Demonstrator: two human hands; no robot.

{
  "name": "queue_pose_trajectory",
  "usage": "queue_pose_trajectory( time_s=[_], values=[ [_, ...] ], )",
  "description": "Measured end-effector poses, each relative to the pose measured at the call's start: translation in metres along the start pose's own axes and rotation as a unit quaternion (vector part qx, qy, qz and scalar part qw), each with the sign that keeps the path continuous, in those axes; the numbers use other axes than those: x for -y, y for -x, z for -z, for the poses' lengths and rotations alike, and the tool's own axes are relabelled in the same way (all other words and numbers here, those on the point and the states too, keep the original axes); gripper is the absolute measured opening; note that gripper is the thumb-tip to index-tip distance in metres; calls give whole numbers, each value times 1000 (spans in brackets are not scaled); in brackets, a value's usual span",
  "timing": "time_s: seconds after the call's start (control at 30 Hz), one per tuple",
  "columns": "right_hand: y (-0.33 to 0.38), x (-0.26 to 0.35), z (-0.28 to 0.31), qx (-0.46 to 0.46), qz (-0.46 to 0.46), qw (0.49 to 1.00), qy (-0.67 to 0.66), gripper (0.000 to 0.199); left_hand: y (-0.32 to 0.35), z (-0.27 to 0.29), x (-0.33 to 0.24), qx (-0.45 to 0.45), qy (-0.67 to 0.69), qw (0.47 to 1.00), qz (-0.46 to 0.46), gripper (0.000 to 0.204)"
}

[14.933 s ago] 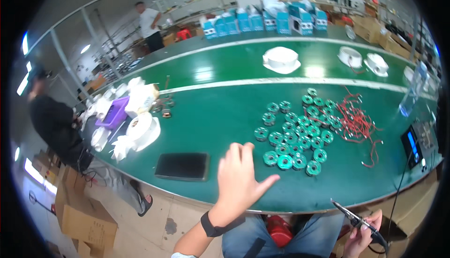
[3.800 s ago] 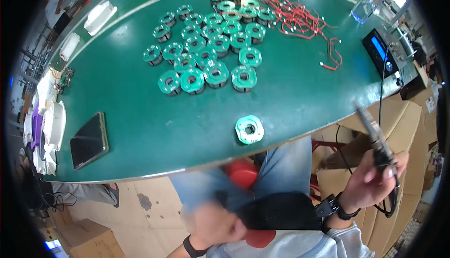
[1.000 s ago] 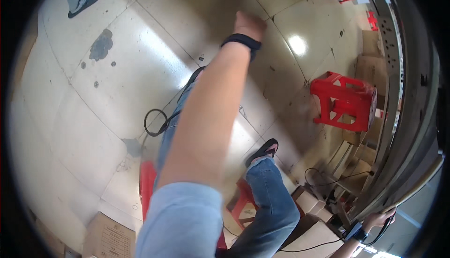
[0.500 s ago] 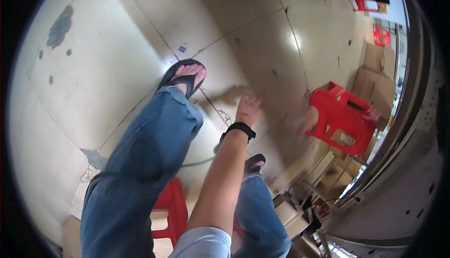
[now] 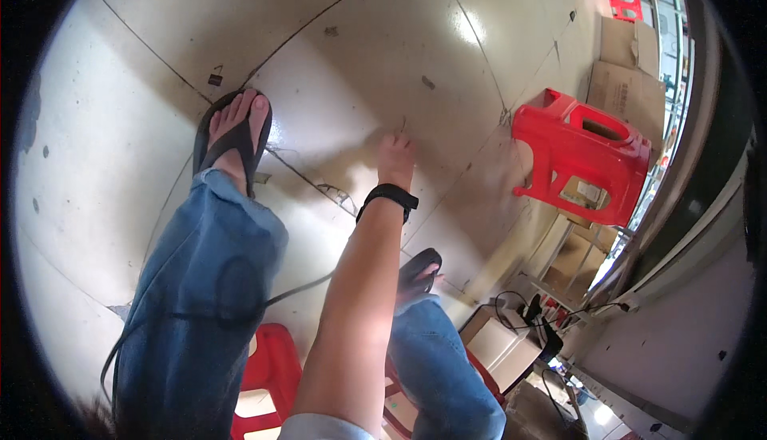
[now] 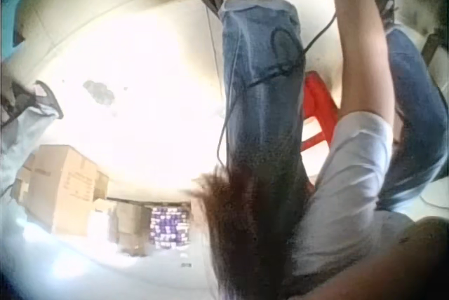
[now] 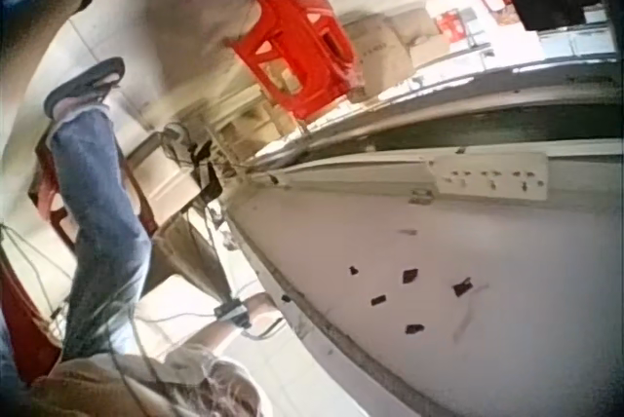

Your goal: The person uses a soldering iron to attach red wires to green circular electronic components on a green workbench. They handle the components one by one, soldering the wires and placing the finished units into a pile. The person also briefly picks up a dropped item from the floor and wipes the soldering iron tip with a tissue.

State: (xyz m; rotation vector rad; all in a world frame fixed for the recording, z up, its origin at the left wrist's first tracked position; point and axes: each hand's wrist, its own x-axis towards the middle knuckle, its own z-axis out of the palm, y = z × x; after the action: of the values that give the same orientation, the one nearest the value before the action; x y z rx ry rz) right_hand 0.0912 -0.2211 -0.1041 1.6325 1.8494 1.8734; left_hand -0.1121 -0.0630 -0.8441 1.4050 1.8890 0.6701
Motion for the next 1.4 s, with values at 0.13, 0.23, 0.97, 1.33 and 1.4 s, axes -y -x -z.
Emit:
queue_pose_trajectory(
  time_s=[0.13,0.23,0.97,1.33,1.4],
  values=[
    [11,-10,10,2,-25,999,25,40,20,79,-4,10,-110,985,-130,20],
    [7,-9,-7,-12,-45,999,0,39,44,98,43,92,-178,976,-83,17],
    [-8,53,16,-183,-532,632,-534,9,214,474,-207,85,-84,888,-443,16],
    [32,0,98,-259,-496,488,-670,15,284,613,-394,68,47,882,-463,22],
    [46,-11,100,-273,-511,470,-666,15,295,596,-472,127,144,855,-481,24]
  ],
)
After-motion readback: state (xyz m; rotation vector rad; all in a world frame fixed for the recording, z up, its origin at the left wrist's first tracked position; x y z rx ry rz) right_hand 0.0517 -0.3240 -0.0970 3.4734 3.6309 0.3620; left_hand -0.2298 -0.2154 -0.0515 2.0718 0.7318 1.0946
